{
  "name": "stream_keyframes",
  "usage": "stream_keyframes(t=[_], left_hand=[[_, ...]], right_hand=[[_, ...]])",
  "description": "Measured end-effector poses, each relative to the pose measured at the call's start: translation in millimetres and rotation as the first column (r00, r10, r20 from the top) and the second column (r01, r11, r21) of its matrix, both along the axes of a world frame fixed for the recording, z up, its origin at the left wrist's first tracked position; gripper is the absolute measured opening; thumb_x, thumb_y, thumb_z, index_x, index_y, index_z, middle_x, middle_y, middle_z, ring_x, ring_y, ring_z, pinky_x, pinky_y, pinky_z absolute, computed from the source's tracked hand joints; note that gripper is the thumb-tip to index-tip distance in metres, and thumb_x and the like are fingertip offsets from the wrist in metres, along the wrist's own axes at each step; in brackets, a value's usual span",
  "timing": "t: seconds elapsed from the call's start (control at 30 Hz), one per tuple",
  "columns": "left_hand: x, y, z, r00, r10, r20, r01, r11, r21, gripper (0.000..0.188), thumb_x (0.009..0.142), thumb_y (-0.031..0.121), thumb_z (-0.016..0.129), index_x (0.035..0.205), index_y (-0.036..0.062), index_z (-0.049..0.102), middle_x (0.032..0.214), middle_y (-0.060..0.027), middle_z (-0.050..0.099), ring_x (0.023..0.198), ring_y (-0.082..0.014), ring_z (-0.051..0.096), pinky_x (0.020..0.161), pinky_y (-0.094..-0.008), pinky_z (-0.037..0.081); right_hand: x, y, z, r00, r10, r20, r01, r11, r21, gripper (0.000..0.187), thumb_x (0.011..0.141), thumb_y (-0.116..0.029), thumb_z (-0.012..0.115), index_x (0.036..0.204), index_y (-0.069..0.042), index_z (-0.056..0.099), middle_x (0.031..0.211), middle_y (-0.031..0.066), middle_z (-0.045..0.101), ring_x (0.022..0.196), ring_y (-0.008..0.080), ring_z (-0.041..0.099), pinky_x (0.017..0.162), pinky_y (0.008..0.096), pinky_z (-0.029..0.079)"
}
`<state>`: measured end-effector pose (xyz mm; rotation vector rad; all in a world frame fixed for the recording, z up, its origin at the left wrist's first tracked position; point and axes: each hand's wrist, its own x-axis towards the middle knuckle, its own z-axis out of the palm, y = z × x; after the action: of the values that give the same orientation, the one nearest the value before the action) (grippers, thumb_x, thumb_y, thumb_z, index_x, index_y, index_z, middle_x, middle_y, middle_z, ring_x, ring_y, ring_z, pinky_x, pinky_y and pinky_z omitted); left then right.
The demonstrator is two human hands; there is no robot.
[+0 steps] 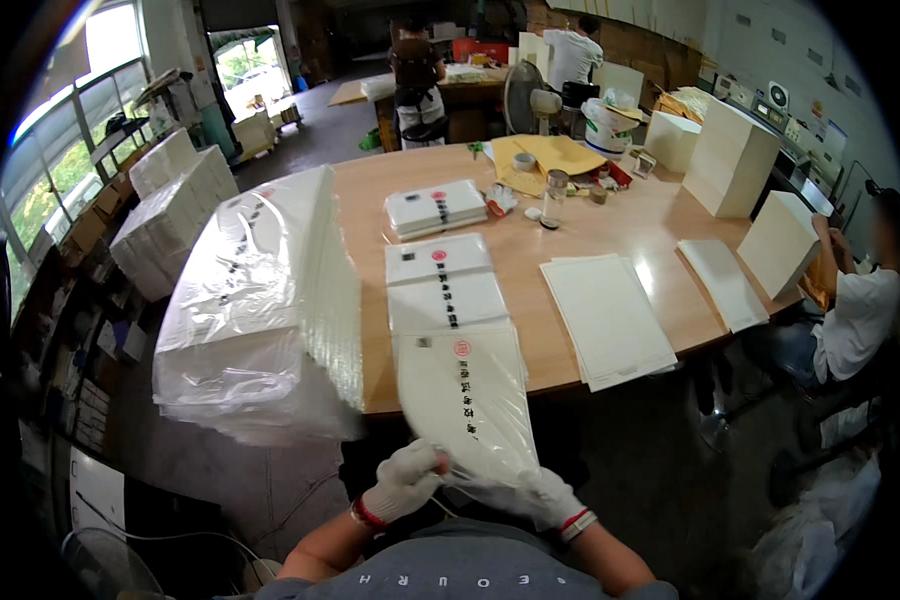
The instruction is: The person repeatedly takes stacks of white paper documents, places them into clear plastic sleeves, and stacks the packaged items on the table. The person wears white gloves and works at a large wooden table in a workshop setting.
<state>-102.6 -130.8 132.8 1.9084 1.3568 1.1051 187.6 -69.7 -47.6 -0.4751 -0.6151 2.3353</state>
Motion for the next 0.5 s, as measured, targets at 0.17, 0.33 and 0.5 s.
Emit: stream_keyframes(t=[0.17, 0.33, 0.5], left_hand=[[-26.7, -8.3, 77.1, 0.98, 0.037, -0.195, 0.04, 0.926, 0.374, 0.013, 0.073, 0.02, 0.064, 0.07, 0.0119, 0.054, 0.073, -0.0062, 0.059, 0.057, -0.0272, 0.058, 0.05, -0.0341, 0.047], [-102.2, -26.0, 109.3, 0.897, 0.355, 0.263, -0.437, 0.629, 0.643, 0.015, 0.086, 0.015, 0.05, 0.074, 0.0063, 0.052, 0.074, -0.0079, 0.054, 0.065, -0.0192, 0.054, 0.056, -0.0288, 0.046], [-205.0, -7.3, 132.7, 0.577, 0.132, 0.806, -0.726, 0.536, 0.432, 0.01, 0.087, 0.004, 0.044, 0.079, 0.0097, 0.049, 0.082, -0.0019, 0.048, 0.073, -0.0113, 0.049, 0.063, -0.0205, 0.043]], right_hand=[[-116.4, -1.8, 134.2, 0.993, -0.07, 0.091, 0.053, 0.983, 0.176, 0.056, 0.087, -0.027, 0.055, 0.132, 0.001, 0.037, 0.121, 0.0135, 0.052, 0.108, 0.0222, 0.052, 0.09, 0.0335, 0.044], [-201.7, 67.2, 203.5, 0.963, -0.16, 0.216, -0.052, 0.677, 0.734, 0.043, 0.091, -0.023, 0.051, 0.126, 0.001, 0.043, 0.112, 0.0088, 0.055, 0.099, 0.0156, 0.055, 0.084, 0.0278, 0.048], [-283.5, 62.4, 246.5, 0.965, 0.245, 0.094, -0.241, 0.683, 0.689, 0.034, 0.096, -0.024, 0.044, 0.117, 0.002, 0.049, 0.091, 0.008, 0.059, 0.081, 0.0147, 0.06, 0.071, 0.0272, 0.051]])
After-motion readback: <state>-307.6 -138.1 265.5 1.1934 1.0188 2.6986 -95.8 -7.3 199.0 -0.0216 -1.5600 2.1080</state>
